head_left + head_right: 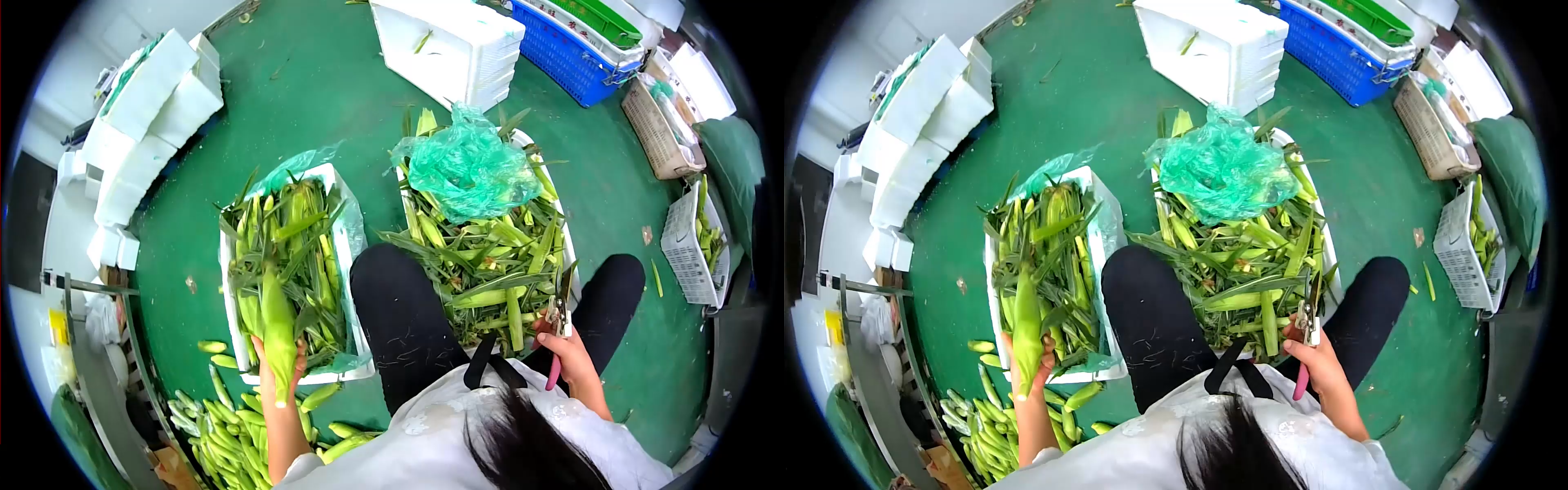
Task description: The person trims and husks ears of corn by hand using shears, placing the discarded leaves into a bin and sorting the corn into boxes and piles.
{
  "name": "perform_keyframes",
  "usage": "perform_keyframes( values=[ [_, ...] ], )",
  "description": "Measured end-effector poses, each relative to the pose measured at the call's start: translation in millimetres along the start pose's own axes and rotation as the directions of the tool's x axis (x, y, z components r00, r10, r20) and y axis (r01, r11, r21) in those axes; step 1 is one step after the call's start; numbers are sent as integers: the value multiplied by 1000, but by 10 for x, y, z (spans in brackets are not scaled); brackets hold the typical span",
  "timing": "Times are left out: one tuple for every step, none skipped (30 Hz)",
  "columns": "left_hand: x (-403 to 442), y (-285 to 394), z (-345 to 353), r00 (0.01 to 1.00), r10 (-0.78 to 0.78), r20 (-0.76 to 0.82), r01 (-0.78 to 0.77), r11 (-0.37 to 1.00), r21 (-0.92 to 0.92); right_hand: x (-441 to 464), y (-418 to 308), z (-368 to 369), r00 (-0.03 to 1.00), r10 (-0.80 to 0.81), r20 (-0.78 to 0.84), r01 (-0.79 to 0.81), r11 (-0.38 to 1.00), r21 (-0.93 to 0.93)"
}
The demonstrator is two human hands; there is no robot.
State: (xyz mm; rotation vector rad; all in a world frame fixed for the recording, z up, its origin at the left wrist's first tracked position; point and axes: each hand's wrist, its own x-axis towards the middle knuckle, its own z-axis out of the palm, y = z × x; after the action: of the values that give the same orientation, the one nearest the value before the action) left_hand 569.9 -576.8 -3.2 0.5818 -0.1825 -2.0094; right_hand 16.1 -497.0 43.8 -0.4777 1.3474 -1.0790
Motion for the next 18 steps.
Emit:
perform_keyframes(
  values=[
    [-88, -181, 327, 995, 68, -68, -73, 995, -68, -18, 2, 48, 1000, 5, 29, -6, 999, 52],
    [-76, -390, 727, 968, 171, -184, -155, 983, 98, -6, 17, 120, 997, 12, 71, -19, 995, 99],
    [53, -603, 1074, 913, 296, -281, -223, 938, 266, 57, 40, 210, 990, -13, 138, -3, 993, 116],
    [273, -694, 1306, 957, 207, -205, -173, 970, 173, 111, 17, 353, 983, -26, 179, 7, 994, 105],
    [462, -770, 1480, 986, 116, -118, -106, 990, 89, 138, -40, 500, 976, -38, 215, 17, 995, 99],
    [631, -938, 1426, 996, 67, -54, -62, 994, 93, 151, -120, 593, 955, -68, 289, 53, 997, 61],
    [813, -1099, 1362, 1000, 8, 18, -10, 995, 98, 173, -157, 608, 934, -69, 352, 76, 997, -6],
    [946, -1259, 1459, 999, -54, 0, 53, 977, 207, 180, -198, 619, 901, -130, 413, 168, 984, -56],
    [1056, -1416, 1555, 993, -119, -19, 119, 944, 307, 177, -269, 614, 863, -186, 470, 264, 959, -105],
    [1089, -1538, 1712, 982, -183, -40, 185, 918, 351, 171, -414, 567, 824, -202, 529, 362, 907, -217],
    [1130, -1620, 1826, 983, -186, 2, 166, 883, 439, 152, -513, 488, 841, -139, 523, 338, 890, -306],
    [1150, -1740, 1990, 994, -100, -48, 109, 808, 579, 186, -557, 380, 845, -142, 516, 368, 854, -368],
    [1179, -1867, 2113, 997, -7, -83, 64, 704, 707, 243, -580, 264, 851, -142, 505, 390, 816, -427],
    [1277, -1986, 2009, 995, 101, 0, -49, 483, 874, 291, -604, 161, 879, -117, 462, 368, 783, -502],
    [1301, -2032, 2120, 988, 143, 63, -93, 207, 974, 342, -590, 51, 884, -149, 442, 404, 719, -566],
    [1301, -2040, 2310, 996, 86, 17, -23, 69, 997, 367, -622, -25, 882, -179, 437, 437, 659, -612],
    [1313, -2039, 2458, 999, 39, -37, 40, -75, 996, 390, -662, -74, 876, -202, 437, 464, 595, -656],
    [1364, -2061, 2432, 999, -35, -7, 4, -87, 996, 414, -683, -117, 889, -204, 409, 442, 611, -657]
  ],
)
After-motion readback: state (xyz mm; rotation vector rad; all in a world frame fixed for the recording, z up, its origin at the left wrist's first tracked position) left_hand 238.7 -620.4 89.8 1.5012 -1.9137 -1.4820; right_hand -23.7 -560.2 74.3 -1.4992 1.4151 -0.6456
